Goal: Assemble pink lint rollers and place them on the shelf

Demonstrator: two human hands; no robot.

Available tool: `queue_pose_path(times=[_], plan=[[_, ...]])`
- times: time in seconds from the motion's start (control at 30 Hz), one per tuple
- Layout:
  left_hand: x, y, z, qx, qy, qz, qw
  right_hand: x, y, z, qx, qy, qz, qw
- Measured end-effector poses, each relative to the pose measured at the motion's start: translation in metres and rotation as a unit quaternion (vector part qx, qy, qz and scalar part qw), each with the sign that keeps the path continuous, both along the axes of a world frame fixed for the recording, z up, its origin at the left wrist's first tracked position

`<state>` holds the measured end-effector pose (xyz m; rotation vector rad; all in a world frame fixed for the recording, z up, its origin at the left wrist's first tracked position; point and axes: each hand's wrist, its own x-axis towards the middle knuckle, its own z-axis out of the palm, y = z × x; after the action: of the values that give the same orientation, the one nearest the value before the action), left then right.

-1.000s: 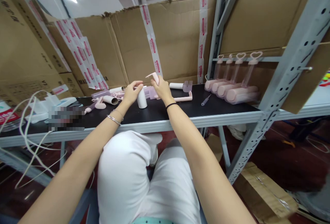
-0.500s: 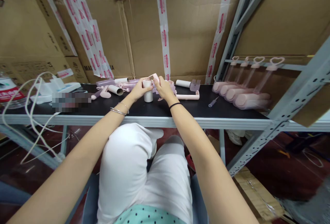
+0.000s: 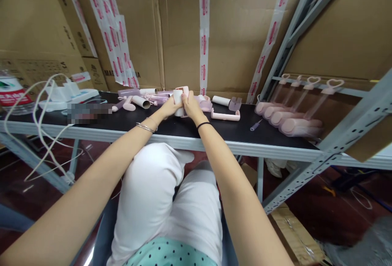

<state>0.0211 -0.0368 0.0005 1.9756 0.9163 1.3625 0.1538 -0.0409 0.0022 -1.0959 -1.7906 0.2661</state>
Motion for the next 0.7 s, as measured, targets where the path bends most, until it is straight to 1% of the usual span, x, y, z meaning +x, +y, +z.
queue_pose_path(times=[0.07, 0.13, 0.2, 0.27, 0.33, 0.53, 0.6, 0.7], plan=[[-0.001, 0.001, 0.001, 0.01, -0.033, 0.014, 0.999, -0.007, 0.001, 0.003, 0.003, 0.016, 0.005, 1.0], [-0.004, 0.002, 0.003, 0.019, -0.047, 0.046, 0.998, -0.015, 0.003, 0.006, 0.006, 0.031, 0.012, 0.999], [-0.007, 0.002, 0.005, 0.024, -0.059, 0.079, 0.995, -0.022, 0.004, 0.008, 0.021, 0.044, 0.014, 0.999], [-0.009, 0.002, 0.007, 0.023, -0.082, 0.097, 0.992, -0.028, 0.005, 0.009, 0.038, 0.052, 0.009, 0.998], [-0.01, 0.001, 0.008, 0.013, -0.112, 0.097, 0.989, -0.032, 0.005, 0.011, 0.047, 0.049, -0.001, 0.998], [-0.013, -0.002, 0.014, -0.018, -0.177, 0.063, 0.982, -0.037, 0.001, 0.025, 0.044, -0.009, -0.026, 0.999], [-0.014, -0.003, 0.017, -0.024, -0.189, 0.065, 0.98, -0.04, 0.002, 0.029, 0.05, -0.015, -0.024, 0.998], [-0.017, -0.005, 0.021, -0.034, -0.199, 0.084, 0.976, -0.045, 0.007, 0.032, 0.057, -0.013, -0.017, 0.998]])
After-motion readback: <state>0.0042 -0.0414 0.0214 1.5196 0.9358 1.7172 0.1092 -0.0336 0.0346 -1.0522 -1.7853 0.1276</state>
